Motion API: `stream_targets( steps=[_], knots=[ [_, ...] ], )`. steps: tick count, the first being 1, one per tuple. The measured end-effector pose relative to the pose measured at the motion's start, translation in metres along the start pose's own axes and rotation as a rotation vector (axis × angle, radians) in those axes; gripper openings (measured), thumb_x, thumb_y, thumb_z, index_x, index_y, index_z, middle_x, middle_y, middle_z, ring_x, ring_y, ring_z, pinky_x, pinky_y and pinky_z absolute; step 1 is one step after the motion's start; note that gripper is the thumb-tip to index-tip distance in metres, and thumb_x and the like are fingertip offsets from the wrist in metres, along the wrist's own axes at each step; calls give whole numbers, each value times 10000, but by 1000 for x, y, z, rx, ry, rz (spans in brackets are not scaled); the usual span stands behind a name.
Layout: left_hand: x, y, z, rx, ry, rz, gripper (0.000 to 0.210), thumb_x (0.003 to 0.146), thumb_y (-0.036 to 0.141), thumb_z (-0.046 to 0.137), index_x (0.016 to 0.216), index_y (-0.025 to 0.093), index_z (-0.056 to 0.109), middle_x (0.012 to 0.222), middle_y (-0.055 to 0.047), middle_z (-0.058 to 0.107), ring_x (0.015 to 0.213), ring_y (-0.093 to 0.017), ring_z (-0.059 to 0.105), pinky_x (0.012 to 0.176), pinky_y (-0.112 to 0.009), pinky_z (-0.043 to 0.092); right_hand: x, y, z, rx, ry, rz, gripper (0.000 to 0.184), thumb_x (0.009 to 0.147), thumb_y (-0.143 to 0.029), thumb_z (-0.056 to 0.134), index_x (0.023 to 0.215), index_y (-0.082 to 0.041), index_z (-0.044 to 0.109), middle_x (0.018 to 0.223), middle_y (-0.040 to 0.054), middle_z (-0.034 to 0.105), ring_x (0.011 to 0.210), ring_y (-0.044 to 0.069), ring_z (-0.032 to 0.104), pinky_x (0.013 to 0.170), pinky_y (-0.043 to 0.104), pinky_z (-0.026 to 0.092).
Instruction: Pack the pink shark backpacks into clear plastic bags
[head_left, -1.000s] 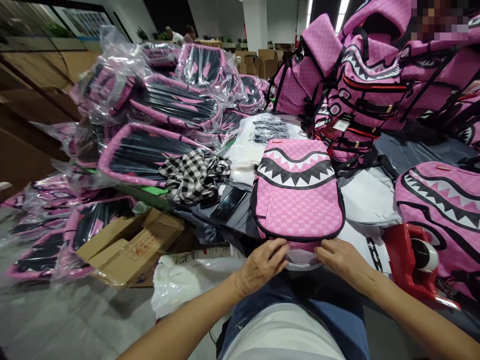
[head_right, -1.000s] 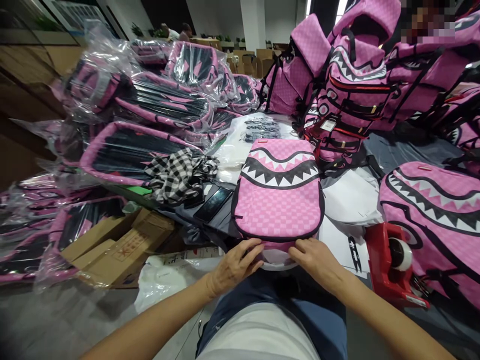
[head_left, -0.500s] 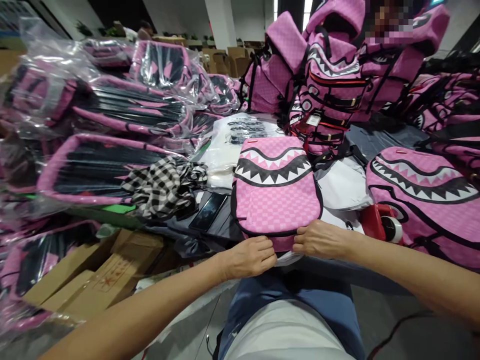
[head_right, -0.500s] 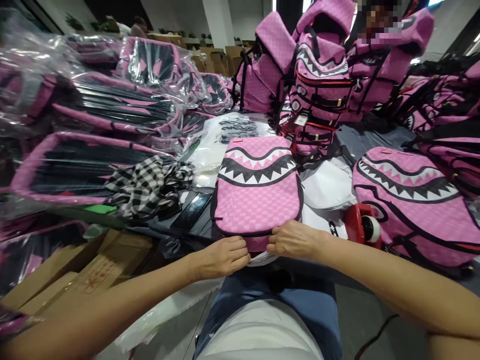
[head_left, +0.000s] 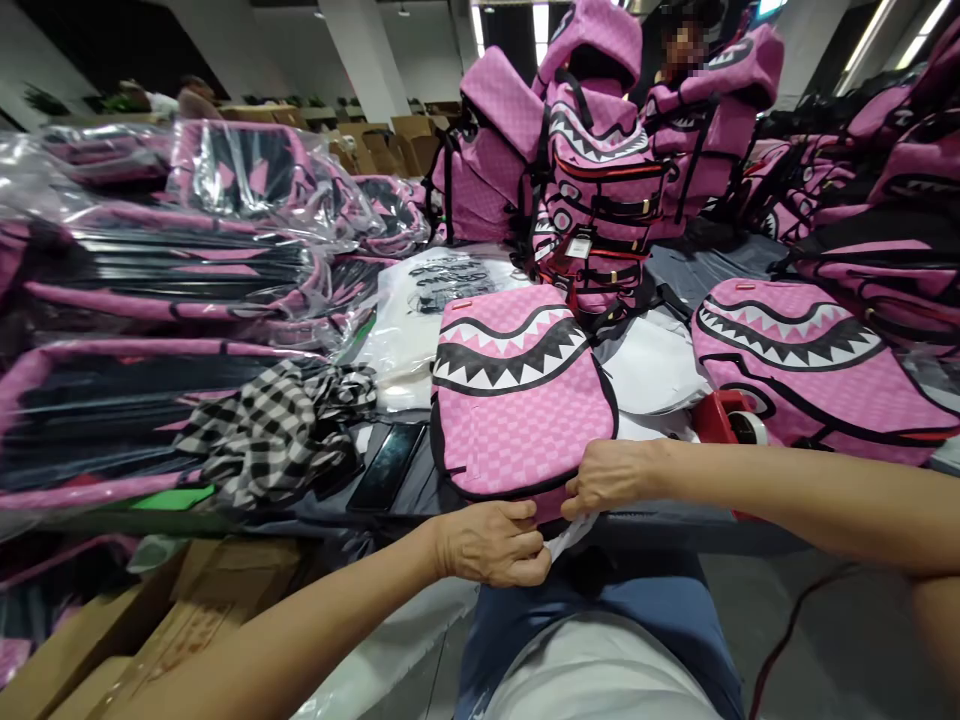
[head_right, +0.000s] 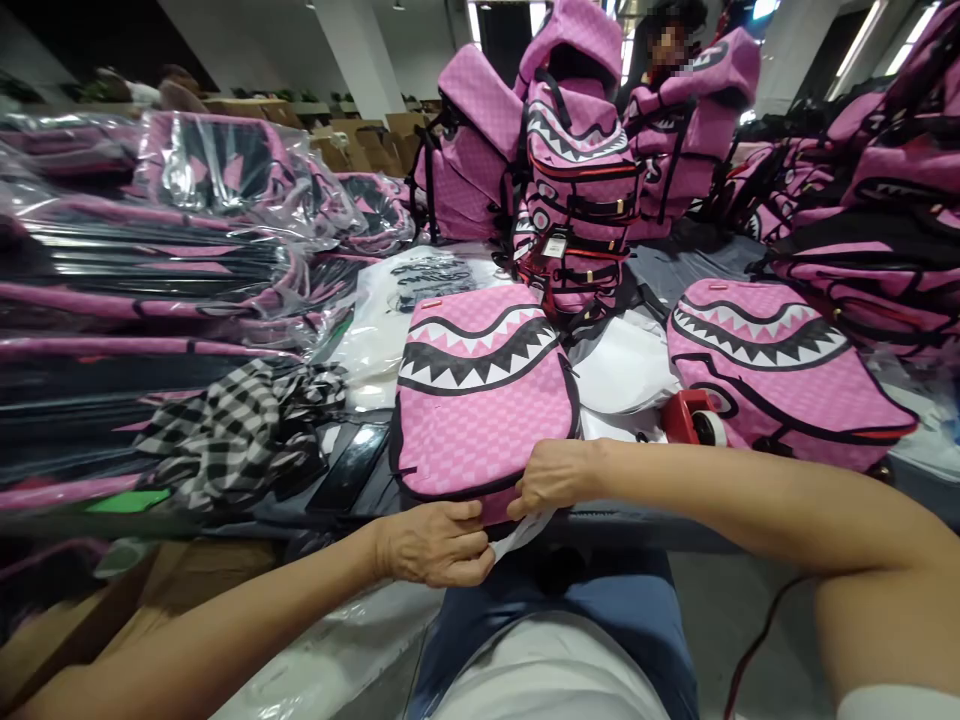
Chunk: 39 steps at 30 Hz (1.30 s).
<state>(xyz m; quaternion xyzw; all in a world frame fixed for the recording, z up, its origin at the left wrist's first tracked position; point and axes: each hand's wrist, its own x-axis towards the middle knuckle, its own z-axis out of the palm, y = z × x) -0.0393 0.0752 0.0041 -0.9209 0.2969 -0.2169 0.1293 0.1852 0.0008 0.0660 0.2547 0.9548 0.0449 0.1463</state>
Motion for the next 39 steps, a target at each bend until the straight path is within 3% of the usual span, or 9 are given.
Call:
stream_targets(
  steps=[3, 7, 15, 20, 25, 30, 33, 36, 39],
  knots=[
    [1, -1, -1, -109, -74, 22, 129, 914, 120, 571, 858, 229, 610, 732, 9, 589, 747, -151, 586, 901, -312, 528, 0, 1, 7, -1, 14, 22, 126, 1011, -157, 524, 1076, -235, 598, 736, -47, 672, 573, 104, 555, 476, 291, 162],
    [-1, -1, -1, -140, -142, -3, 71, 908, 142, 604, 912, 213, 595, 938, -33, 664, 723, -130, 572, 622, -254, 518, -2, 0, 12, 17, 74, 67, 153, 1026, -223, 520, 1173, -251, 552, 812, -43, 679, 579, 101, 556, 466, 279, 159],
    [-1, 8, -7, 87, 24, -113, 99, 833, 108, 629, 874, 190, 592, 579, 57, 477, 479, -121, 434, 430, -289, 333, -14, -8, 28, -74, 65, 50, 103, 969, -118, 548, 999, -176, 627, 805, -3, 662, 554, 118, 528, 477, 318, 180],
    [-11, 40, 0, 118, -58, -245, 29, 911, 141, 601, 916, 156, 625, 673, 16, 578, 564, -121, 528, 515, -276, 446, -31, -26, 71, -165, 359, 111, 91, 980, -150, 512, 961, -194, 590, 770, -3, 606, 570, 134, 510, 502, 321, 240],
    [-18, 71, 14, 143, 43, -420, 87, 922, 104, 590, 984, 145, 635, 771, -35, 688, 631, -133, 608, 596, -282, 510, -34, -68, 134, -148, 718, 387, 208, 987, -90, 422, 1010, -183, 607, 767, 15, 633, 591, 127, 541, 537, 287, 322],
    [3, 65, 13, 33, 227, -607, 164, 946, 118, 577, 1107, 115, 606, 844, -90, 730, 720, -168, 678, 691, -308, 562, -19, -111, 163, 483, 1055, 887, 155, 989, -198, 468, 853, -216, 541, 623, -46, 535, 488, 100, 477, 481, 244, 337],
    [26, 49, 17, -232, -63, -917, 217, 1031, 269, 483, 1122, 120, 611, 896, -105, 749, 798, -209, 728, 683, -295, 554, -6, -114, 151, 1046, 1223, 1145, 158, 981, -380, 505, 960, -226, 534, 726, -30, 579, 562, 116, 547, 489, 228, 396],
    [45, 35, 19, -525, -467, -1105, 338, 1056, 380, 409, 988, 171, 666, 811, -58, 746, 731, -217, 729, 594, -264, 481, 7, -104, 134, 1229, 1260, 1204, 302, 903, -527, 598, 902, -226, 565, 758, -19, 576, 636, 131, 542, 512, 229, 410],
    [52, 29, 14, -748, -555, -1162, 410, 1060, 397, 377, 916, 191, 701, 813, -49, 758, 760, -203, 728, 639, -246, 457, 21, -98, 126, 1366, 1359, 1271, 407, 868, -617, 605, 767, -227, 548, 673, -39, 504, 570, 117, 465, 487, 230, 414]
  ],
)
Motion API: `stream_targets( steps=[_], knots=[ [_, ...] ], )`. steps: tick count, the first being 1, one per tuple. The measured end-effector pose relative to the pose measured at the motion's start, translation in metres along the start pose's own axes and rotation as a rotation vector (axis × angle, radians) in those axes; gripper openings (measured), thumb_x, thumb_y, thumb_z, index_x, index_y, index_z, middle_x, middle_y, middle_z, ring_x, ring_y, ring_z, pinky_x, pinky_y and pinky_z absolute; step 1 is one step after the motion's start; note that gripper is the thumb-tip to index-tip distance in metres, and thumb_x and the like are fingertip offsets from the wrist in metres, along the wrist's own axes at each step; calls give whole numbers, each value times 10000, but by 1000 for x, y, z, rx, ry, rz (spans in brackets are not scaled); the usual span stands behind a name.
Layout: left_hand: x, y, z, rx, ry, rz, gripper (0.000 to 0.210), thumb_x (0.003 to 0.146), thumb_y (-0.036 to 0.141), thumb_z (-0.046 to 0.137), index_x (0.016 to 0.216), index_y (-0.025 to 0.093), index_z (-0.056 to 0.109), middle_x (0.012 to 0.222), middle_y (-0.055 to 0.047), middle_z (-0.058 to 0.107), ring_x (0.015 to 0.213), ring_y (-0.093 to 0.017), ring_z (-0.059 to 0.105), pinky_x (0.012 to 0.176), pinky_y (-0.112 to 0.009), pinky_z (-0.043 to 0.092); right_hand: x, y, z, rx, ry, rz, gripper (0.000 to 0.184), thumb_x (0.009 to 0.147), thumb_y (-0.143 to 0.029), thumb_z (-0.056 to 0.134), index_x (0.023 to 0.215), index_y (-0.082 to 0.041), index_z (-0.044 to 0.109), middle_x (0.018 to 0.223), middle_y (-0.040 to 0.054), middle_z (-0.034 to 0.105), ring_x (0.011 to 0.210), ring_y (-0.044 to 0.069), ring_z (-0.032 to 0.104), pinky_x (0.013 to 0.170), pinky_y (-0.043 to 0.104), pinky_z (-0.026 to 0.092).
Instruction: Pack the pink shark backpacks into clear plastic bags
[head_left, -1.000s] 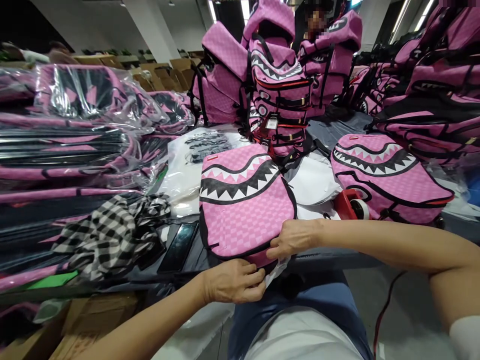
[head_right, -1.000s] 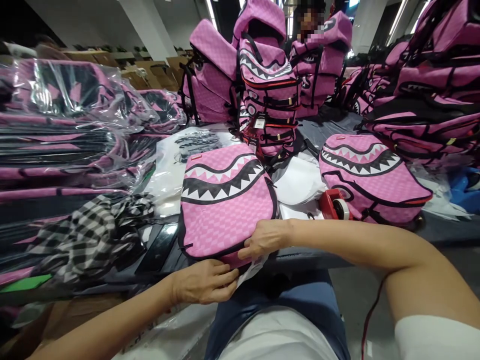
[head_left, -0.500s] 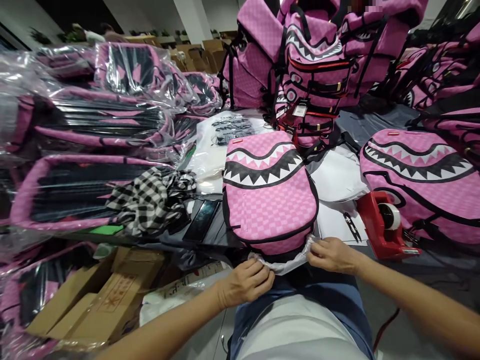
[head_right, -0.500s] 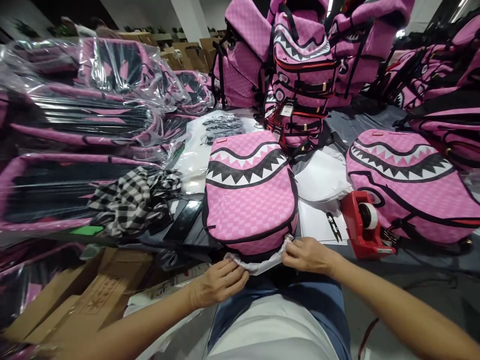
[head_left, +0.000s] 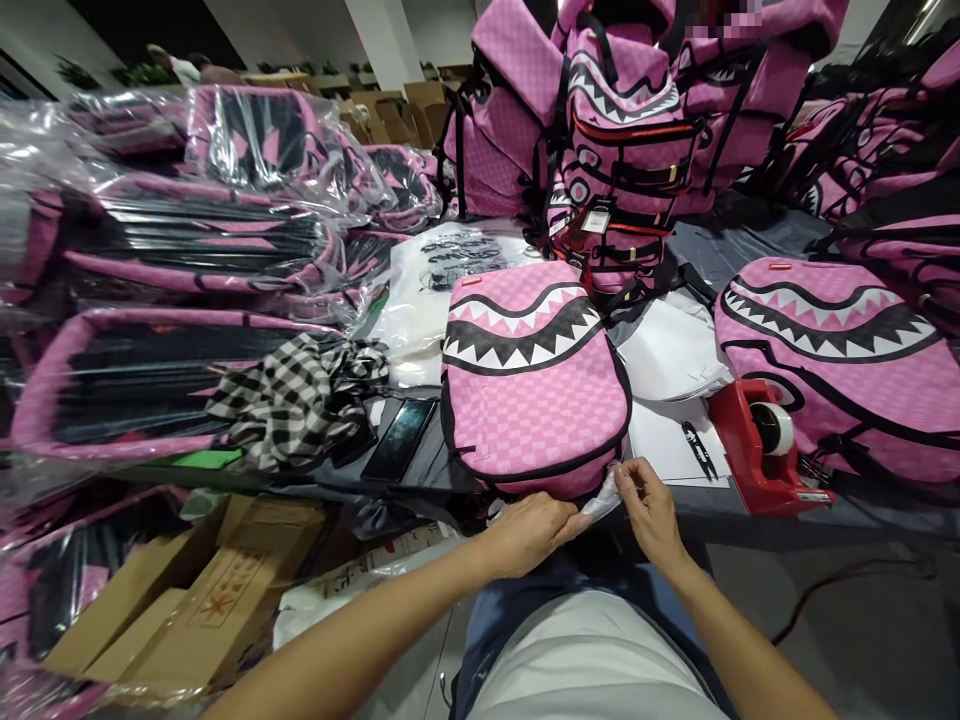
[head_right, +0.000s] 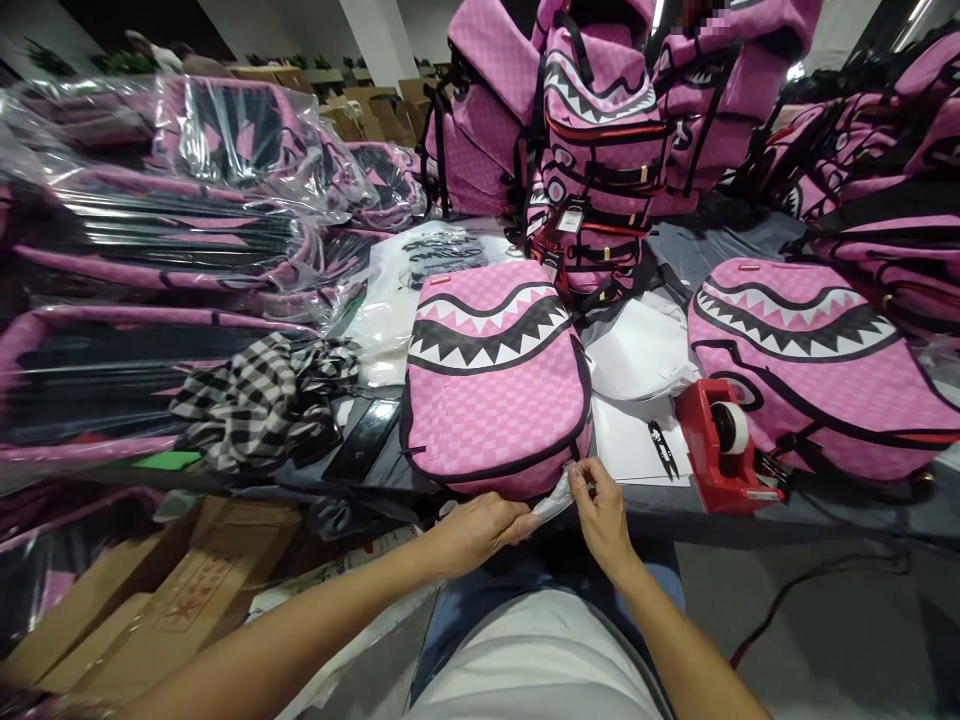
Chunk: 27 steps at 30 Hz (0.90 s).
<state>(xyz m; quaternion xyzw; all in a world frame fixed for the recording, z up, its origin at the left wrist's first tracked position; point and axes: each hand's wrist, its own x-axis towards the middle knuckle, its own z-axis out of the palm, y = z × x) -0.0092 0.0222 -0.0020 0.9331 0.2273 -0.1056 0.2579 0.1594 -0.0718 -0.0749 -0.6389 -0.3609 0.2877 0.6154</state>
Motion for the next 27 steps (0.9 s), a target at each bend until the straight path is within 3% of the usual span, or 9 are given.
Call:
stream_targets(
  steps=[5, 8, 11, 12, 14, 16, 18, 22, 27],
  knots=[
    [-2, 0, 3, -186, 55, -45, 358, 1028, 385, 477, 847, 190, 717, 729, -17, 757, 665, -154, 707, 598, -212, 399, 5, 9, 22, 460, 142, 253, 475, 720, -662, 729, 772, -239, 519, 655, -55, 503, 538, 119, 475, 446, 233, 446],
    [10, -1, 10, -180, 141, -12, 344, 1009, 394, 530, 797, 182, 698, 687, -10, 738, 585, -130, 669, 547, -210, 348, 17, 12, 18, 446, 148, 223, 493, 713, -693, 708, 767, -237, 529, 619, -57, 500, 504, 120, 466, 428, 240, 431],
    [27, -2, 20, 28, 251, 4, 356, 965, 444, 608, 737, 181, 684, 599, -20, 683, 549, -153, 637, 516, -242, 296, 23, 6, -5, 331, 164, 155, 441, 710, -619, 767, 763, -230, 568, 615, -49, 523, 505, 125, 466, 418, 241, 403],
    [32, -2, 24, 101, 288, 20, 371, 957, 463, 617, 722, 181, 680, 580, -24, 668, 543, -162, 631, 510, -253, 286, 23, 2, -13, 243, 183, 70, 386, 728, -557, 785, 793, -229, 593, 664, -31, 569, 560, 139, 513, 467, 252, 443],
    [39, -3, 34, 201, 383, 104, 387, 975, 469, 585, 737, 179, 681, 599, -35, 674, 554, -172, 632, 511, -262, 305, 18, -9, -26, -63, 118, -266, 240, 825, -433, 745, 909, -233, 643, 826, 23, 661, 758, 183, 615, 674, 310, 538],
    [40, -8, 42, 279, 514, 266, 378, 1023, 416, 506, 811, 163, 689, 678, -54, 702, 614, -175, 651, 546, -267, 374, 14, -18, -30, -444, -131, -697, 188, 957, -355, 599, 1086, -228, 651, 935, 63, 696, 900, 209, 644, 875, 391, 532],
    [32, -18, 45, 389, 638, 439, 338, 1048, 346, 459, 907, 142, 688, 729, -56, 707, 678, -174, 654, 616, -282, 434, 14, -23, -27, -723, -363, -974, 278, 1024, -353, 489, 1204, -187, 619, 875, 74, 698, 831, 212, 645, 863, 410, 521],
    [2, -61, 44, 600, 787, 540, 195, 1015, 220, 540, 1177, 198, 648, 918, -33, 744, 848, -161, 645, 773, -296, 443, 21, -18, -21, -926, -384, -1119, 306, 1021, -393, 517, 1140, -136, 633, 755, 58, 660, 669, 188, 575, 677, 347, 451],
    [-8, -111, 53, 598, 911, 487, 385, 964, 103, 561, 1246, 355, 639, 1002, 22, 761, 912, -134, 631, 960, -305, 393, 28, -13, -23, -872, -357, -1172, 161, 1008, -301, 556, 1033, -163, 636, 728, 27, 635, 648, 168, 541, 658, 322, 377]
  ],
)
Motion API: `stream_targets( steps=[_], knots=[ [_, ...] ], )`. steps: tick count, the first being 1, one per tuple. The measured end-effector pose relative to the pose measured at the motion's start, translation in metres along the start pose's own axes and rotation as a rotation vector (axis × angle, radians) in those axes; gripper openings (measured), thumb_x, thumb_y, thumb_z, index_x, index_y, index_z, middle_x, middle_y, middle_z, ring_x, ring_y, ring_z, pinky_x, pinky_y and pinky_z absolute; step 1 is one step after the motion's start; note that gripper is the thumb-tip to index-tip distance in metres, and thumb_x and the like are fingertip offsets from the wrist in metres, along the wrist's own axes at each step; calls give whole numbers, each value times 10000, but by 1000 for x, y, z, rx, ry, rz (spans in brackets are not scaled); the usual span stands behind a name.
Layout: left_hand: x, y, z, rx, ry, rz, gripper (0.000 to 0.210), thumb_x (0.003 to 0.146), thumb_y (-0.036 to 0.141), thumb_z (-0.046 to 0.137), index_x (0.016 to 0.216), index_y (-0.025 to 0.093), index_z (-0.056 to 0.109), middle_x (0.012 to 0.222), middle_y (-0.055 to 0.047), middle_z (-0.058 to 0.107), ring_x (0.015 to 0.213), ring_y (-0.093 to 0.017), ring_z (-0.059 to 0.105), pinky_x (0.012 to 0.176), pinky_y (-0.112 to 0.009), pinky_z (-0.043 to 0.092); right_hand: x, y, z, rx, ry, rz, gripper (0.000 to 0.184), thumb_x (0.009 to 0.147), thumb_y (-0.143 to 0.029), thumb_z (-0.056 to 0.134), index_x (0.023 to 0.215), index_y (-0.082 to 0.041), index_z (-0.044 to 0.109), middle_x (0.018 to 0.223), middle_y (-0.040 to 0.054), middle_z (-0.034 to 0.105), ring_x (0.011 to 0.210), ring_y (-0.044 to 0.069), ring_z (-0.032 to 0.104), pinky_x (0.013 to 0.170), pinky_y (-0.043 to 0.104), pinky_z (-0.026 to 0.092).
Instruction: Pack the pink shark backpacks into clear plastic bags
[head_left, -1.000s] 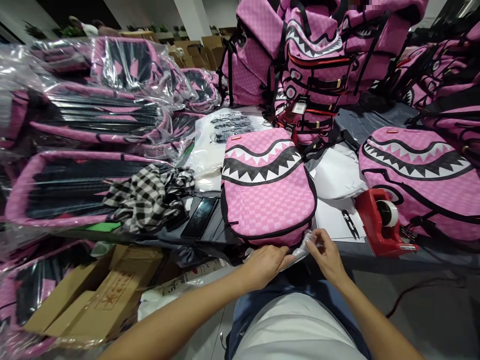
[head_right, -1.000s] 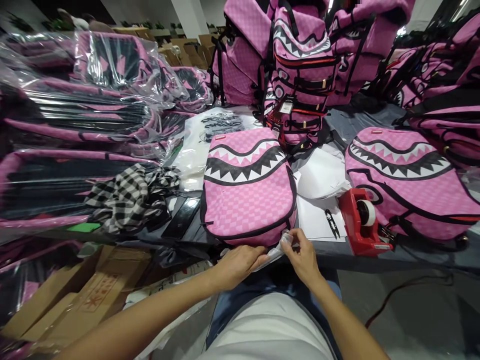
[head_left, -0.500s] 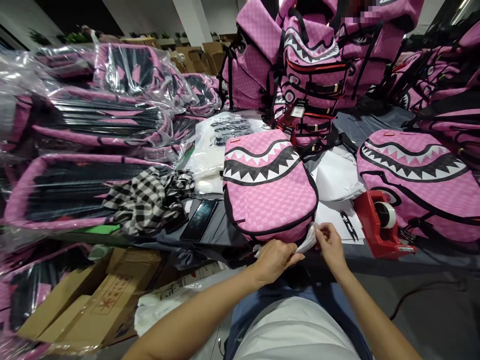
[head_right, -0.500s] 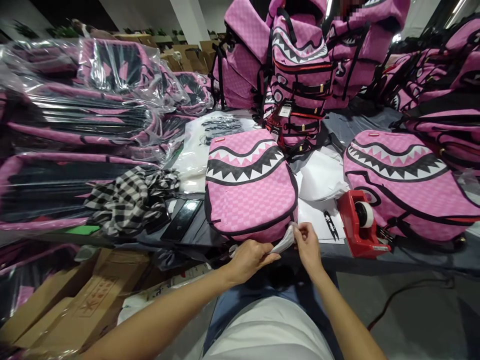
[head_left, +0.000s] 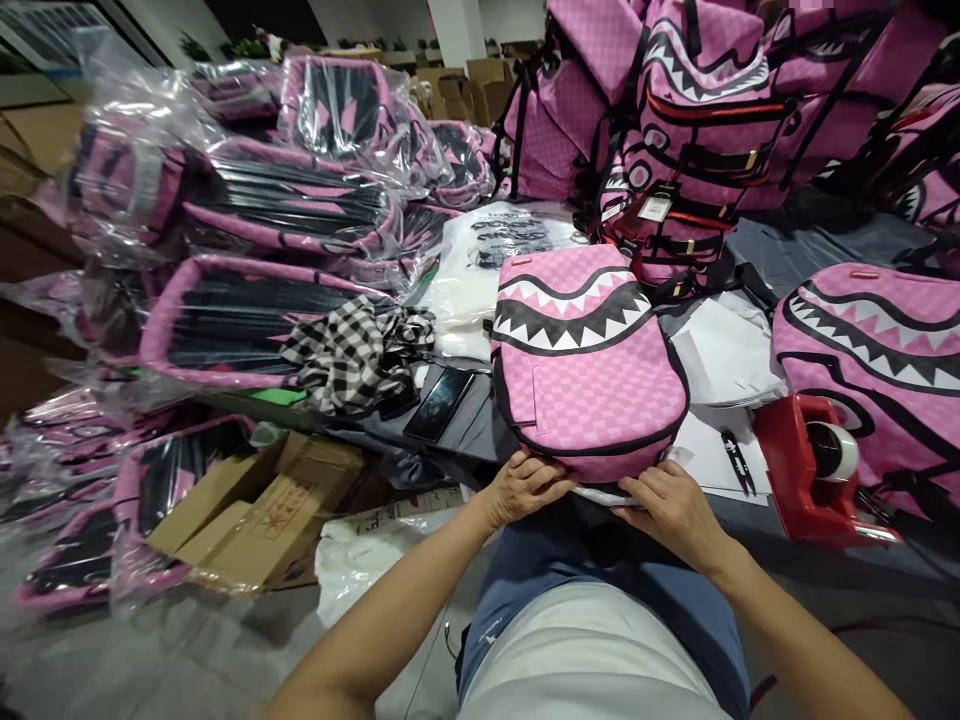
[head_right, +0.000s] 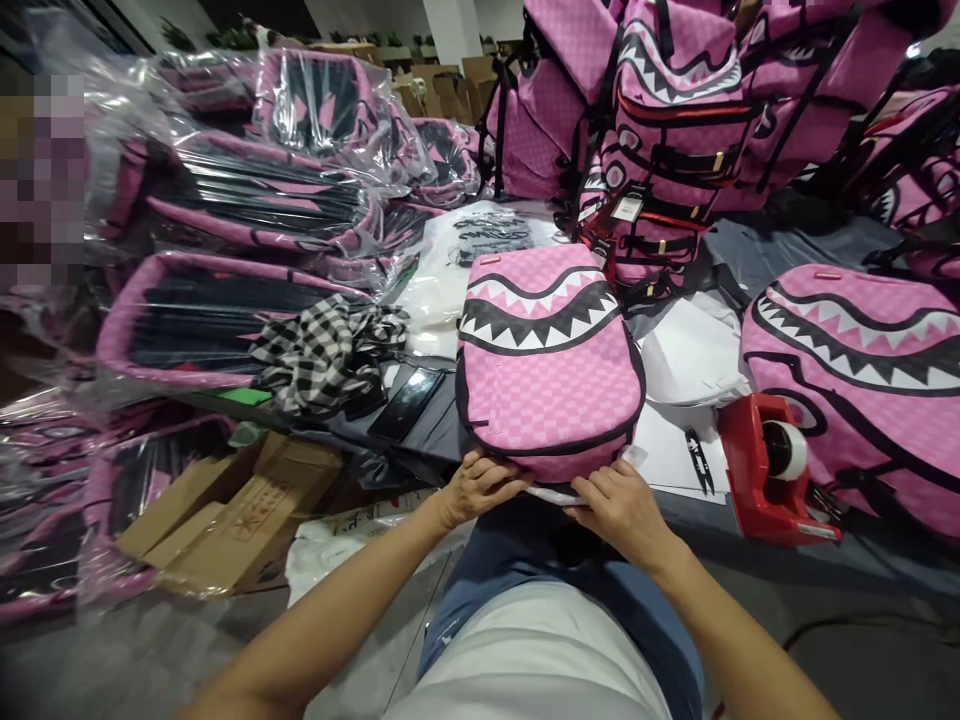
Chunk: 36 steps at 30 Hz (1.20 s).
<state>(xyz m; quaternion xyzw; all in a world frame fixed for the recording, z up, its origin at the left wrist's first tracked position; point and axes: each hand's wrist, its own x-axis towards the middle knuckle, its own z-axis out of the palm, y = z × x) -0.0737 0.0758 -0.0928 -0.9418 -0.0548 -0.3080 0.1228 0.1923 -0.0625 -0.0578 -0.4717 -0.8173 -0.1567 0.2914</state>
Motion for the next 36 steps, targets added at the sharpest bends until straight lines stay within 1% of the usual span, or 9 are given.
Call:
stream_targets(
  steps=[4, 10, 17, 20, 23, 26, 29, 31, 36],
  knots=[
    [3, 3, 5, 39, 25, -20, 335, 949, 107, 582, 1205, 311, 653, 966, 12, 764, 858, -135, 637, 946, -316, 419, 2, 0, 2, -41, -39, -12, 60, 966, -197, 583, 982, -171, 635, 740, 30, 639, 678, 179, 551, 681, 332, 357],
    [53, 46, -32, -70, -29, -146, 365, 992, 163, 506, 1355, 126, 498, 1126, -119, 716, 1060, -215, 660, 945, -357, 514, -2, -3, 13, -113, 46, 0, 170, 941, -113, 524, 1082, -137, 615, 735, 38, 652, 658, 191, 533, 664, 351, 349],
    [134, 56, -29, -539, -769, -383, 258, 1015, 314, 475, 961, 135, 653, 872, -97, 742, 791, -251, 719, 707, -328, 537, -3, -5, 23, -15, 191, 119, 237, 930, -74, 430, 1109, -169, 554, 680, -5, 613, 601, 176, 529, 685, 343, 441],
    [136, 48, -26, -754, -830, -347, 340, 1028, 318, 402, 838, 172, 643, 784, -51, 722, 715, -194, 695, 647, -261, 486, -5, -17, 17, 25, 142, 145, 287, 946, -129, 445, 1209, -177, 549, 780, 23, 669, 704, 186, 611, 815, 381, 517],
    [124, 45, -25, -940, -806, -392, 404, 1036, 362, 333, 827, 181, 627, 750, -29, 708, 642, -155, 661, 599, -233, 460, -19, -31, -8, 27, 133, 184, 398, 929, -153, 502, 1326, -179, 523, 1142, 123, 695, 1083, 227, 643, 986, 429, 514],
    [116, 42, -19, -962, -812, -504, 440, 1026, 436, 345, 780, 190, 613, 696, -19, 686, 616, -158, 648, 587, -235, 443, -53, -31, -51, -53, 264, 446, 336, 924, -180, 578, 1256, -232, 594, 1142, 104, 704, 1091, 233, 644, 955, 421, 528],
    [118, 42, -9, -872, -740, -512, 421, 1018, 423, 373, 735, 199, 592, 632, -7, 652, 589, -161, 630, 579, -240, 411, -101, -7, -103, -128, 477, 997, 164, 957, -314, 555, 1004, -237, 692, 909, 71, 718, 851, 219, 657, 792, 380, 529],
    [119, 47, -3, -746, -686, -478, 363, 1011, 357, 402, 745, 202, 593, 624, -6, 654, 576, -161, 629, 564, -240, 385, -127, 16, -129, -53, 537, 1319, 337, 909, -509, 564, 918, -214, 725, 921, 99, 723, 854, 244, 647, 729, 371, 511],
    [99, 63, 8, -424, -481, -308, 222, 991, 256, 479, 862, 211, 654, 596, 8, 682, 496, -155, 640, 481, -231, 340, -149, 55, -132, 249, 431, 1511, 620, 725, -781, 588, 772, -188, 764, 842, 101, 754, 802, 264, 673, 615, 324, 493]
  ],
)
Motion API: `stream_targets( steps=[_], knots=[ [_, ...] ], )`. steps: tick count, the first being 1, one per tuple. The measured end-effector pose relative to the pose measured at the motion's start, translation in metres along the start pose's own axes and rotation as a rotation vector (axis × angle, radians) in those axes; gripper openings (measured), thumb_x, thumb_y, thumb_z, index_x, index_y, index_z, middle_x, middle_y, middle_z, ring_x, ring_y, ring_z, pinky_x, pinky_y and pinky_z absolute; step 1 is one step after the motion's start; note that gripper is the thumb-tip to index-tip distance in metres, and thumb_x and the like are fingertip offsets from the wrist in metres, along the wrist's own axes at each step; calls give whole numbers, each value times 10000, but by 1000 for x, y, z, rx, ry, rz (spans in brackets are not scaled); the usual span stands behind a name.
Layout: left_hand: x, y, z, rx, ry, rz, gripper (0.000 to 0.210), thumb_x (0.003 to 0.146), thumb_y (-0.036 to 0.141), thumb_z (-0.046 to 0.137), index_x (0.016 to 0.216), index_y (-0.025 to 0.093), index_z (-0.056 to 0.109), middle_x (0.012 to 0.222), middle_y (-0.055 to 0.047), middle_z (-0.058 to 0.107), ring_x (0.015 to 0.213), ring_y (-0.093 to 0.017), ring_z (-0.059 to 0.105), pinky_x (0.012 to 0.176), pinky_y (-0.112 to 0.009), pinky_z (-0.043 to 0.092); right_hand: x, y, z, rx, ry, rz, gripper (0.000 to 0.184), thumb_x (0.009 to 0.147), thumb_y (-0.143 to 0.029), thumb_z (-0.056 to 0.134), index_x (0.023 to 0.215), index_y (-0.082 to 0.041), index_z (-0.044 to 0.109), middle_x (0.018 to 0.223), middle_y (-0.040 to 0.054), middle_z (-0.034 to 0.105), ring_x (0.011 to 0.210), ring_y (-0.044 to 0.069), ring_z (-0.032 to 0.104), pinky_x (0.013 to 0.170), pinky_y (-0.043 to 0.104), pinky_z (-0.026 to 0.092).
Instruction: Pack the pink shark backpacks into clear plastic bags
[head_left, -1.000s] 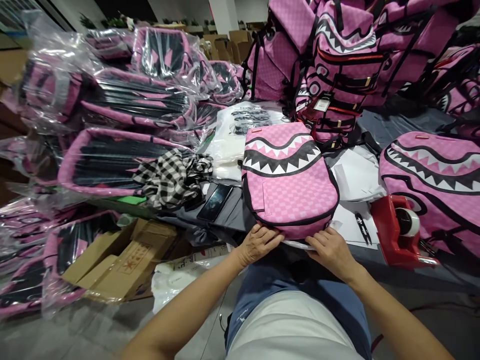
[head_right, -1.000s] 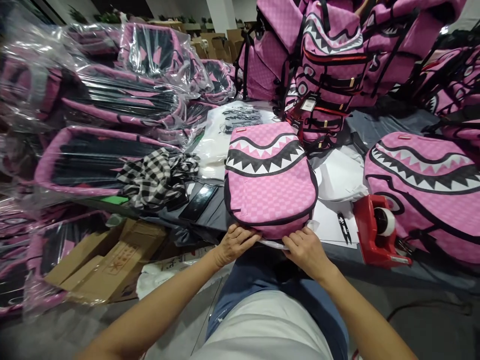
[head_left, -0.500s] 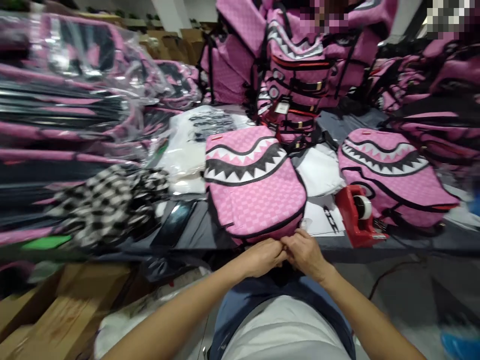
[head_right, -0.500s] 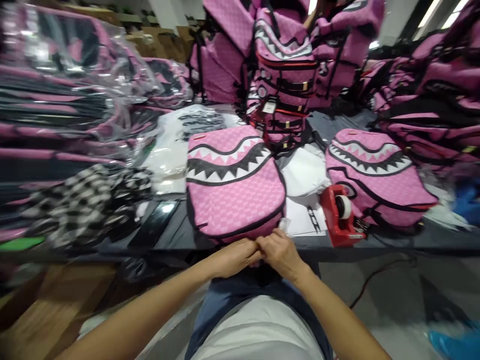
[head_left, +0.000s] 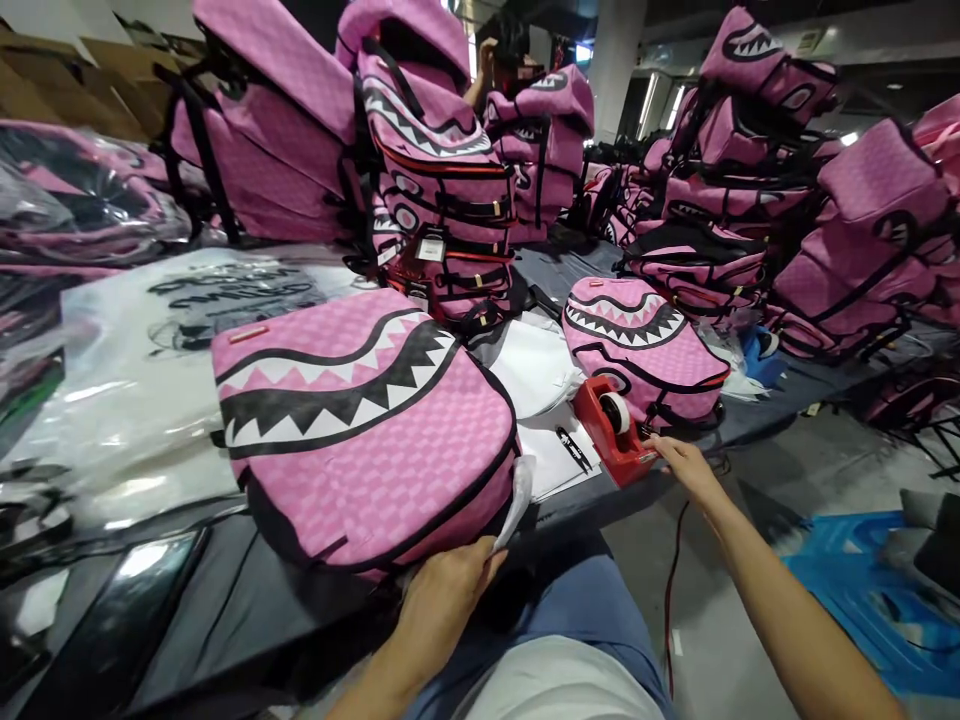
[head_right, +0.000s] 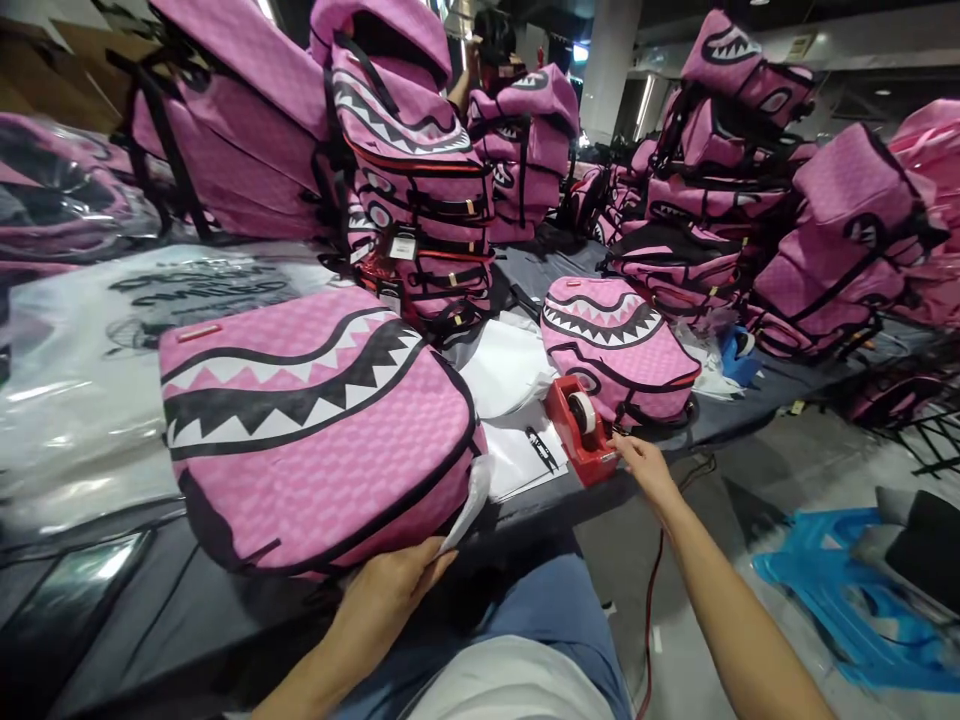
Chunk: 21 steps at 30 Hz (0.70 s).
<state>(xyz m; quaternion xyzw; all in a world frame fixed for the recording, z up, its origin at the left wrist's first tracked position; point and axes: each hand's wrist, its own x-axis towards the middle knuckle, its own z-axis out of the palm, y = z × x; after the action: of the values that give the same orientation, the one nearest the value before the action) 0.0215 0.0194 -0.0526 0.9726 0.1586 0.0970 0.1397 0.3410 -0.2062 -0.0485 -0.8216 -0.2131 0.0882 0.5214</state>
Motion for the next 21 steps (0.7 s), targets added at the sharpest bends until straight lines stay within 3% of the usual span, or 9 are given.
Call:
stream_targets(
  steps=[5, 9, 11, 14, 18, 21],
  knots=[
    [-7, 5, 13, 140, 418, 242, 270, 1053, 234, 379, 971, 166, 628, 610, -1, 677, 492, -142, 646, 484, -244, 400, 5, -1, 23, 29, 32, 15, 669, 604, -832, 646, 670, -170, 716, 678, 83, 704, 652, 217, 606, 621, 330, 451],
    [-2, 14, 10, 238, 520, 261, 292, 1059, 195, 351, 918, 161, 605, 617, -4, 659, 526, -145, 652, 502, -259, 406, -11, -8, 15, -13, 103, -38, 606, 663, -796, 628, 686, -193, 677, 747, 82, 695, 689, 209, 571, 646, 332, 426],
    [-2, 16, 9, 255, 468, 227, 346, 1067, 212, 330, 829, 184, 581, 541, 19, 605, 444, -139, 599, 453, -271, 344, -28, -6, 8, -18, 148, -62, 527, 744, -733, 624, 758, -208, 663, 797, 69, 693, 713, 198, 562, 651, 318, 420],
    [-4, 12, 10, 228, 324, 163, 365, 1069, 250, 347, 769, 204, 550, 473, 41, 568, 354, -132, 531, 417, -283, 244, -54, 6, 15, 232, 190, 61, 483, 739, -693, 689, 753, -224, 577, 661, 17, 606, 597, 154, 492, 541, 271, 369],
    [-5, 9, 9, 164, 83, -12, 179, 1005, 313, 548, 860, 216, 585, 527, 40, 655, 433, -155, 623, 457, -254, 240, -83, 10, 76, 595, 106, 224, 626, 660, -827, 640, 698, -262, 372, 566, -68, 380, 490, 110, 333, 418, 223, 252],
    [-2, 12, 3, 114, -78, -161, 141, 955, 355, 645, 915, 225, 605, 605, 20, 712, 542, -185, 690, 504, -241, 274, -113, -8, 135, 705, -135, 263, 600, 723, -808, 617, 701, -261, 370, 561, -76, 349, 471, 101, 312, 398, 221, 256]
  ],
)
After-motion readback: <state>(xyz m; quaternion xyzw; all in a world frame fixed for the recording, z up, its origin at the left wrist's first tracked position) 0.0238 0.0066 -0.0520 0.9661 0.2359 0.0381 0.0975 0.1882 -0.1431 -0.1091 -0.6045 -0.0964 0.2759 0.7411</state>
